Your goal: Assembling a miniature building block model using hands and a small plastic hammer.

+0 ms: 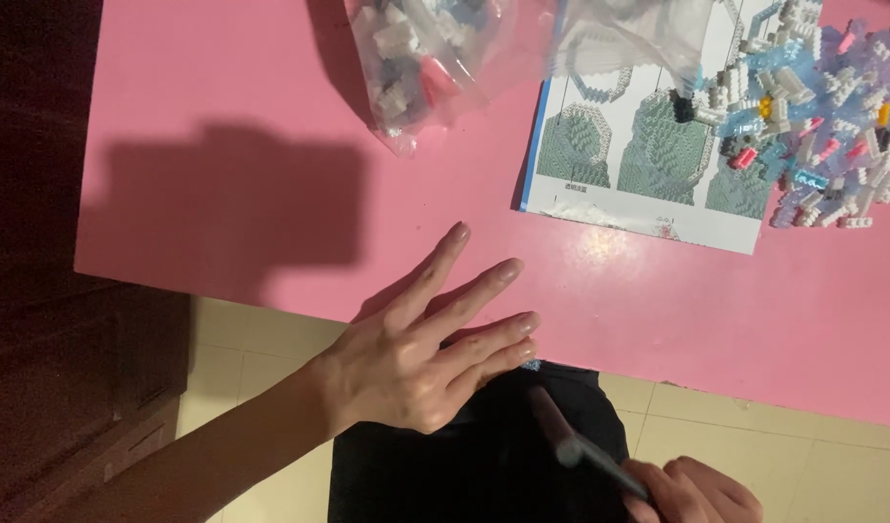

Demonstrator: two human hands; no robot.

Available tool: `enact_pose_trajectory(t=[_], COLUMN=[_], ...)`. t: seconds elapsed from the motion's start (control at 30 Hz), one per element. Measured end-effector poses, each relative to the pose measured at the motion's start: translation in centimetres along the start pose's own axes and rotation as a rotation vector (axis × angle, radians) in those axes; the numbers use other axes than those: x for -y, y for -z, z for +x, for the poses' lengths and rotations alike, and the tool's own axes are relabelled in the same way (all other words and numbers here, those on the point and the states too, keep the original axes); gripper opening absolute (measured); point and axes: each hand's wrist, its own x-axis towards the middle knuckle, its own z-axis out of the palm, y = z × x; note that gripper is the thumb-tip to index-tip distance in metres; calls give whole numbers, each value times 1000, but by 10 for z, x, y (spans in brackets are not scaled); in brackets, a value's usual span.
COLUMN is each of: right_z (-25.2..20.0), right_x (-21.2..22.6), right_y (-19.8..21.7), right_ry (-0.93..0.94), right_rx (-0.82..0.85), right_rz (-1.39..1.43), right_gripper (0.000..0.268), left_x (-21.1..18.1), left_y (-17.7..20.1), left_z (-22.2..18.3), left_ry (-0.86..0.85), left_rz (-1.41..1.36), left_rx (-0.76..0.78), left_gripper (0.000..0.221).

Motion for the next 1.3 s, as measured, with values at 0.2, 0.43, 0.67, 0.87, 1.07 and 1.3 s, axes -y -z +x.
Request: enact_pose_trajectory(t=[0.2,0.43,0.67,0.87,1.07,1.3], right_z=[-14,-52,-32,-76,46,75], right_x=[-19,-100,-45,-99,-11,-106], right_y=[6,12,22,30,37,-4], right_ry=[82,-112,49,-604,-956,135], right_rx=[13,598,339,658,313,-138], right_rz=[-24,-284,-179,-154,-561,-309], right_gripper=[38,21,34,22,43,18], left_x=[0,-2,-2,-3,-1,-7], left_y=[-3,-1,-1,-2,6,21], left_z=[-3,-2,-2,-2,2,14], left_ry=[-7,22,28,34,15,139], left_rz=[-9,11,-22,56,-20,-227], left_rx=[7,3,15,-21,28,-77], left_gripper=[15,18,24,20,19,9])
